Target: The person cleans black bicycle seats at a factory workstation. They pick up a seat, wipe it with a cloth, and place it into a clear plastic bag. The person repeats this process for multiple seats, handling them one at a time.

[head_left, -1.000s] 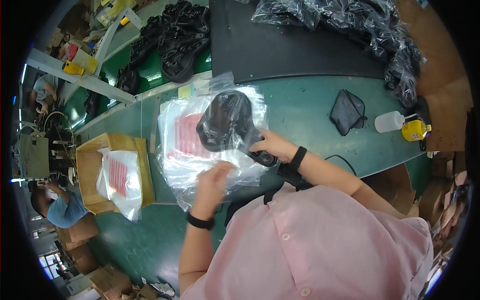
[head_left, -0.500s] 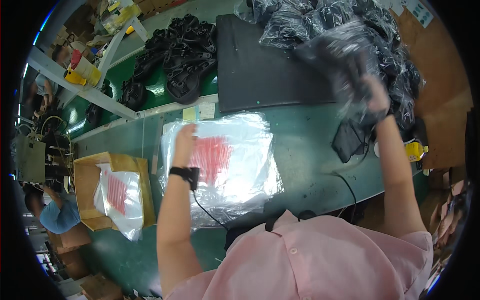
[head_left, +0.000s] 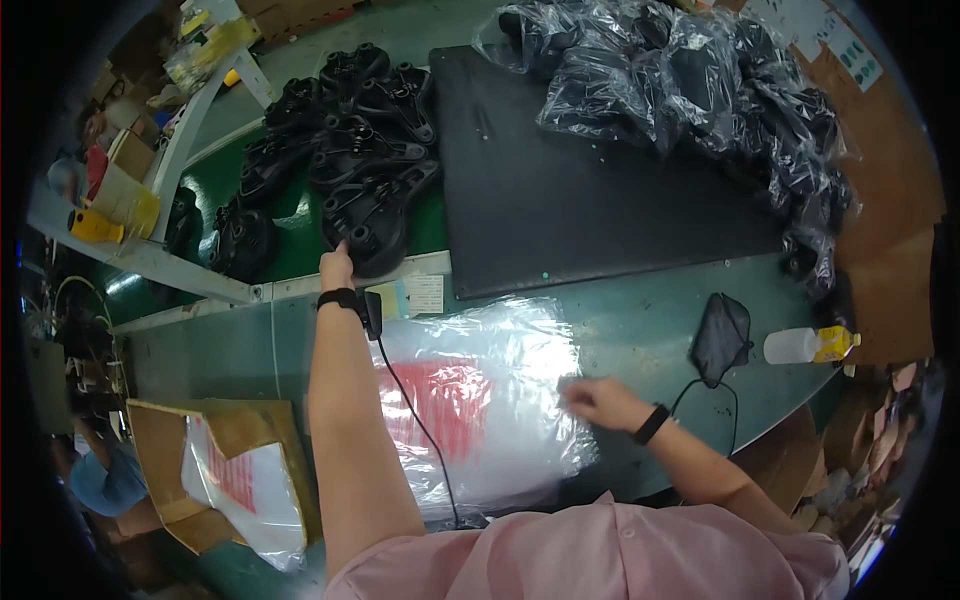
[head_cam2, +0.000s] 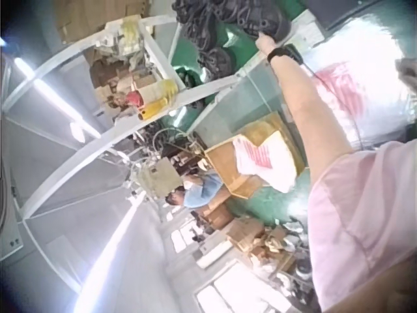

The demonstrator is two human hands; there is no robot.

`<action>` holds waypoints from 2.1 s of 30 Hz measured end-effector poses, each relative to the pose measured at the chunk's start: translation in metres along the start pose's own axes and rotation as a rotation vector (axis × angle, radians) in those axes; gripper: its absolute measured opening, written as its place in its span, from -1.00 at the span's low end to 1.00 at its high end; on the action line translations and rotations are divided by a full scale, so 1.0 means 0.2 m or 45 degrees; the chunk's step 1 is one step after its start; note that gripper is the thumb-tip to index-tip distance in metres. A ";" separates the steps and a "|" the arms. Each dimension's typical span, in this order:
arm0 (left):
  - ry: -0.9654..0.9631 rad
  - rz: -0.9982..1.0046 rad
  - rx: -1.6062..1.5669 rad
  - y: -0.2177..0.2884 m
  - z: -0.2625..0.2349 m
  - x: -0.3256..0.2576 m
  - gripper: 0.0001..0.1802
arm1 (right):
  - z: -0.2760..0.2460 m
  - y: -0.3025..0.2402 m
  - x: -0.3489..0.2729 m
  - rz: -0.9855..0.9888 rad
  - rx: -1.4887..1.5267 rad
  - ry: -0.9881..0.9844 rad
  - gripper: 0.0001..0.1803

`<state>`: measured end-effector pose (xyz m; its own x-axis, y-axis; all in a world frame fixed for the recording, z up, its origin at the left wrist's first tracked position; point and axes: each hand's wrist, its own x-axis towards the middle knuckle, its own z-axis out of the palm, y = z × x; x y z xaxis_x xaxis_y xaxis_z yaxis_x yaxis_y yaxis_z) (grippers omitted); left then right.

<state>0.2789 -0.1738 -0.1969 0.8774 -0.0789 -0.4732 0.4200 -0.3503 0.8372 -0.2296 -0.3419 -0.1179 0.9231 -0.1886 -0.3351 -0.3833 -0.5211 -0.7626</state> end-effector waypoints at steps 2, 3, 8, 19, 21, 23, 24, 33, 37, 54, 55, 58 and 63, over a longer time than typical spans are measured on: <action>0.140 0.168 -0.251 -0.11 -0.11 -0.03 -0.49 | 0.07 -0.07 -0.02 0.138 0.176 -0.139 -0.63; 0.261 0.389 -0.138 -0.10 -0.05 -0.15 -0.50 | 0.08 -0.09 -0.04 0.238 0.266 -0.174 -0.61; 0.199 1.060 -0.259 0.08 -0.09 -1.06 -0.46 | -0.18 -0.21 -0.06 -0.146 -0.342 0.602 -0.12; -0.017 1.193 -0.356 -0.10 -0.16 -2.35 -0.31 | -0.43 -0.59 -0.38 -0.799 -0.586 0.590 -0.15; -0.101 1.271 -0.374 -0.13 -0.17 -2.40 -0.42 | -0.43 -0.56 -0.44 -0.861 -0.590 0.587 -0.15; -0.147 1.251 -0.422 -0.13 -0.16 -2.46 -0.48 | -0.43 -0.55 -0.51 -0.897 -0.610 0.614 -0.13; -0.149 1.191 -0.460 -0.11 -0.14 -2.49 -0.49 | -0.43 -0.55 -0.54 -0.903 -0.626 0.641 -0.11; -0.676 0.848 -0.787 0.18 -0.05 -2.78 -0.32 | -0.29 -0.32 -0.66 -0.505 0.870 0.121 -0.17; -0.796 1.994 0.653 0.12 0.15 -3.00 -0.30 | -0.21 -0.27 -0.76 -0.168 2.482 -0.653 -0.31; -0.128 1.263 1.149 -0.69 0.22 -2.24 -0.37 | -0.22 0.31 -0.90 -0.038 0.359 0.850 -0.27; -0.186 1.180 1.209 -0.67 0.30 -2.33 -0.35 | -0.21 0.40 -0.87 -0.025 0.065 0.962 -0.22; -0.327 0.948 1.359 -0.74 0.42 -2.31 -0.36 | -0.20 0.28 -0.87 0.504 -0.145 0.585 -0.08; -0.230 1.080 0.583 -0.91 0.38 -1.98 -0.80 | -0.05 0.40 -0.80 0.266 0.165 0.704 -0.21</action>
<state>-0.1618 -0.1500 -0.1821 0.7818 -0.5999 0.1699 -0.4979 -0.4367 0.7492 -0.4076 -0.3624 -0.1192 0.6938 -0.6989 -0.1738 -0.5264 -0.3274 -0.7846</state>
